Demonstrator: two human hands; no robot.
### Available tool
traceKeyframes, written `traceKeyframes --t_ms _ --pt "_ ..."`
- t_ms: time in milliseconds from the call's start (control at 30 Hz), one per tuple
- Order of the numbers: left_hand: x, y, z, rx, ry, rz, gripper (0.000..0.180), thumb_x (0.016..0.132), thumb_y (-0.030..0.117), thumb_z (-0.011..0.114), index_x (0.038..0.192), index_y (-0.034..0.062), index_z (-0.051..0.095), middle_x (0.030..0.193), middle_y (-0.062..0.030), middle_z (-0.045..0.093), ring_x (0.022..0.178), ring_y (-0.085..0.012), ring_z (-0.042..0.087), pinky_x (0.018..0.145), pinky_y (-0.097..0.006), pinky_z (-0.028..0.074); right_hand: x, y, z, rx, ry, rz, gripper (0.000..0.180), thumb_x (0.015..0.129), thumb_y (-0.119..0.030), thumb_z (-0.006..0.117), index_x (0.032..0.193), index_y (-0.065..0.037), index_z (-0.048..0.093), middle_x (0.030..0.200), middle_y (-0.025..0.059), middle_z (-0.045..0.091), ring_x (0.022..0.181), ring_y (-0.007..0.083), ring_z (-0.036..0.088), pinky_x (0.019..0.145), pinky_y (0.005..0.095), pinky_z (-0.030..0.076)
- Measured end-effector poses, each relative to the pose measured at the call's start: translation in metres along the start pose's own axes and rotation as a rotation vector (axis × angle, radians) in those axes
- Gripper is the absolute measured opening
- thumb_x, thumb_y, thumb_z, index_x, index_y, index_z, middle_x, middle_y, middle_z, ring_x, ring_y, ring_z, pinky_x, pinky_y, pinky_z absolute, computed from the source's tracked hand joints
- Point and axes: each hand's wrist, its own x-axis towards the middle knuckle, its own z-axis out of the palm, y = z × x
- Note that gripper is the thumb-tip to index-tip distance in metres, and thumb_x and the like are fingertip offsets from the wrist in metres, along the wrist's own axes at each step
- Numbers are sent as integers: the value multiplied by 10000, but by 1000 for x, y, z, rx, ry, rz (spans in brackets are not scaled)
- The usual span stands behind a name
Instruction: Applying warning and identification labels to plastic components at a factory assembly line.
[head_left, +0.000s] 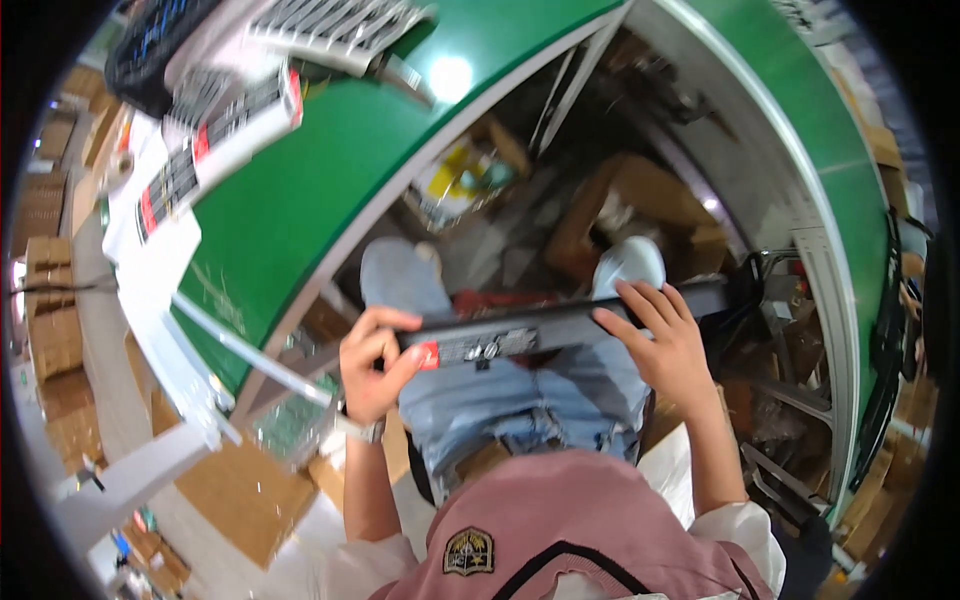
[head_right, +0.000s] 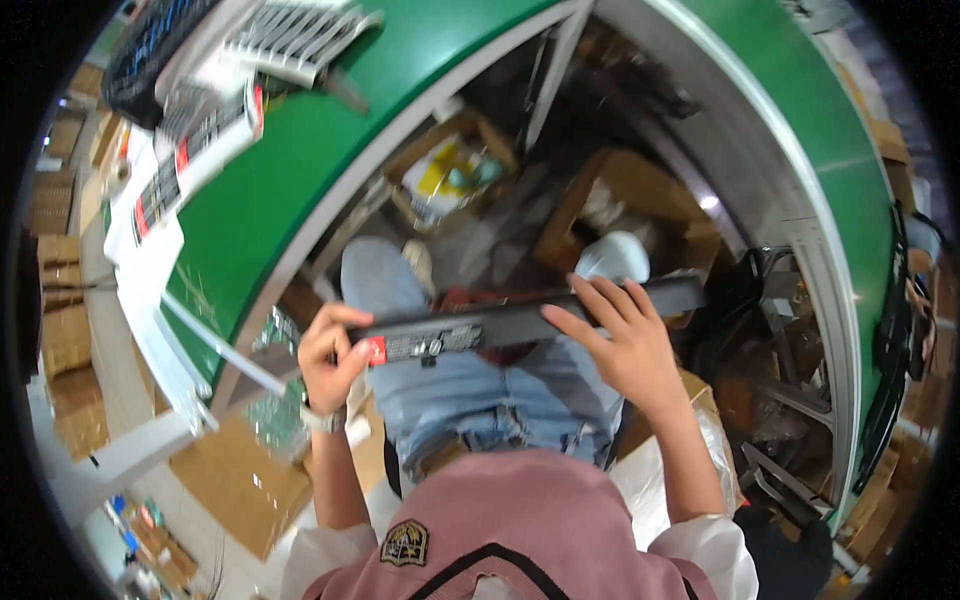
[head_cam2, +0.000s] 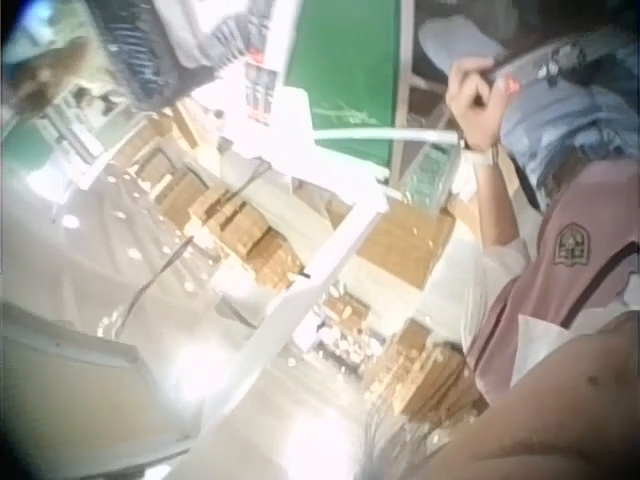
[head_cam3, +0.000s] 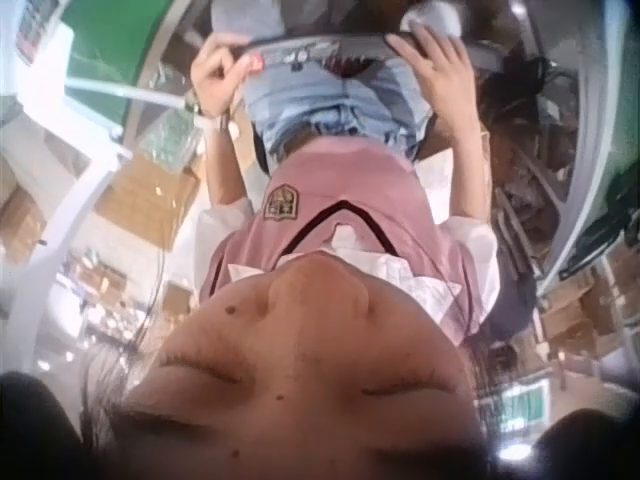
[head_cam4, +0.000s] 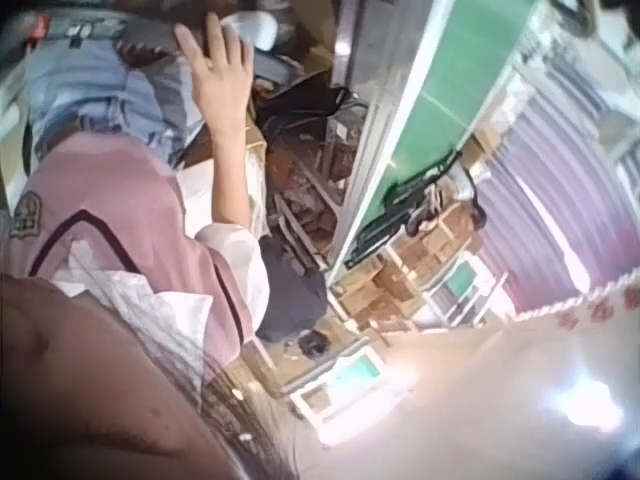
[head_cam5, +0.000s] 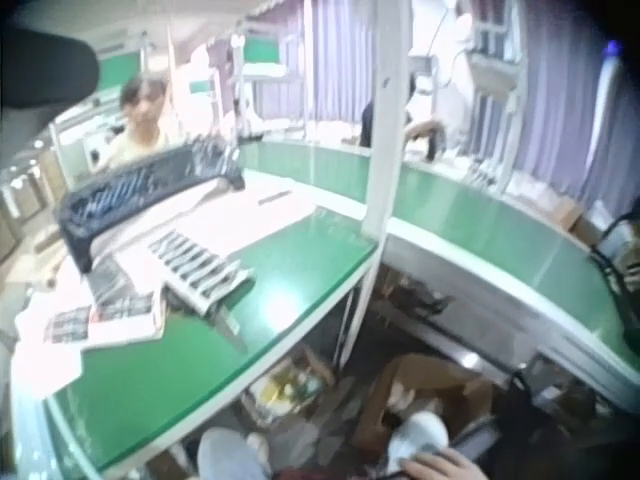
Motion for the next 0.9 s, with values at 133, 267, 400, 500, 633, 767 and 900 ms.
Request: traceKeyframes --t_ms 133,267,400,500,633,767,900 --pt "7 8 0 -29 -34 35 387 704 80 725 532 49 380 945 -158 660 710 -152 545 610 -262 392 -42 75 -7 -131 107 57 448 647 -67 620 1094 -44 610 951 117 603 877 294 600 766 397 496" --pt "7 17 -1 -34 71 99 253 666 130 718 655 42 481 994 -124 599 963 -238 533 864 -359 400 -59 76 -43 -151 199 -17 375 642 -77 618 1015 -39 612 816 92 569 716 255 593 591 357 491" --pt "5 40 7 4 303 212 339 678 246 716 881 27 557 1023 -130 563 1021 -276 532 923 -379 397 -124 65 -121 -101 322 323 379 539 40 598 909 -20 655 772 146 632 686 337 615 613 379 500" --pt "10 54 26 16 68 251 278 709 182 725 895 23 591 976 -121 606 913 -242 590 821 -337 465 -204 98 -143 -54 428 786 182 761 -7 640 932 51 610 777 161 636 725 286 643 694 369 483" --pt "0 38 71 -85 -107 116 129 788 99 701 867 32 624 934 -79 624 781 -155 609 686 -267 487 -238 218 -130 127 614 1156 528 902 -271 630 1244 107 492 1263 227 526 1210 309 471 1053 350 308" --pt "-10 43 87 -166 -222 1 108 819 107 690 860 33 624 885 -39 611 723 -108 596 616 -251 475 -220 430 -138 69 625 1144 354 817 -108 619 1082 120 567 992 193 613 920 281 591 874 374 453" --pt "-23 40 79 -162 -237 62 141 832 146 684 868 32 609 833 -55 587 686 -153 584 617 -276 476 -144 547 -159 339 1169 1253 205 779 -120 596 860 63 639 770 144 631 744 323 626 707 412 520"
